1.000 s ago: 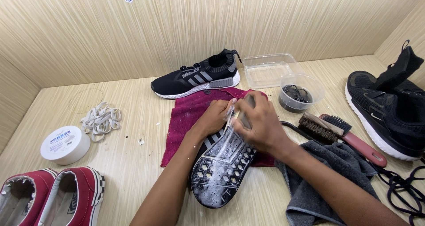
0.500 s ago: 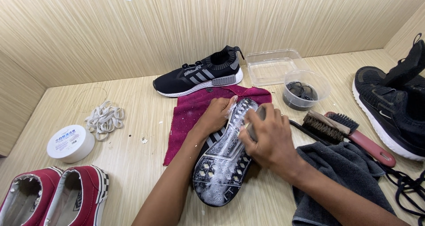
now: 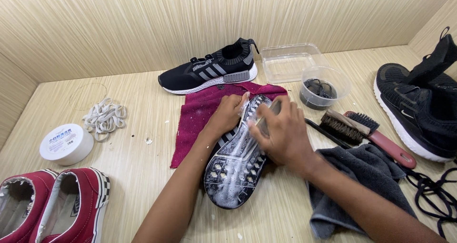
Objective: The person scrubs the sole of a black sneaker with a brush and cleaning solution. They repeatedly dip the brush into a container of liquid and continue scrubbing the shoe's bottom surface.
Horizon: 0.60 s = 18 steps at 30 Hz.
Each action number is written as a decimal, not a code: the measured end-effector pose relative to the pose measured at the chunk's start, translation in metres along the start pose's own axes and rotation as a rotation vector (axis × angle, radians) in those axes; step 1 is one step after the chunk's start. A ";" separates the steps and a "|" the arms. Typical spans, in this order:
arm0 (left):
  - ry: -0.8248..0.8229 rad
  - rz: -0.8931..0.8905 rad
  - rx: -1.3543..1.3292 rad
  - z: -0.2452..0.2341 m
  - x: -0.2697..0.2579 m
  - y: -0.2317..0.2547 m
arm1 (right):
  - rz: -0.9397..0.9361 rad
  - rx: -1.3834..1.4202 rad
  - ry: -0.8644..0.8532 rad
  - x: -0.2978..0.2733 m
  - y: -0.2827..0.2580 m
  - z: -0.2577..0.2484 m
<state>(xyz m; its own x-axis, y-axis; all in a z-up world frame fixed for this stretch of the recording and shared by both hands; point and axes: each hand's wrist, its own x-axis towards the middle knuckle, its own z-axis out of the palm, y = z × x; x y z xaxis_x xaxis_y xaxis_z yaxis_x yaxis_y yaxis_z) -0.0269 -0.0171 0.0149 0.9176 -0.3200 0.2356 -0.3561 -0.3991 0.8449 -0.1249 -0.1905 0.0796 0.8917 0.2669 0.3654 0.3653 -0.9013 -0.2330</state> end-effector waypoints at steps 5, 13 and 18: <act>0.000 -0.059 -0.013 -0.004 0.007 0.003 | -0.110 0.087 0.091 -0.019 -0.038 -0.016; 0.045 0.032 -0.003 0.004 0.002 -0.015 | -0.718 0.403 0.077 -0.052 -0.090 -0.014; -0.009 0.014 0.015 -0.019 0.007 0.013 | -0.054 0.067 0.120 0.015 -0.023 0.006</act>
<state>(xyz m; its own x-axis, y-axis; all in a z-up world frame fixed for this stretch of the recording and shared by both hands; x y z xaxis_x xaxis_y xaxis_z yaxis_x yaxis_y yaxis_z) -0.0223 -0.0084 0.0368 0.9108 -0.3336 0.2430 -0.3718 -0.4076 0.8341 -0.1183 -0.1638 0.0845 0.8332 0.2681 0.4836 0.4328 -0.8605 -0.2686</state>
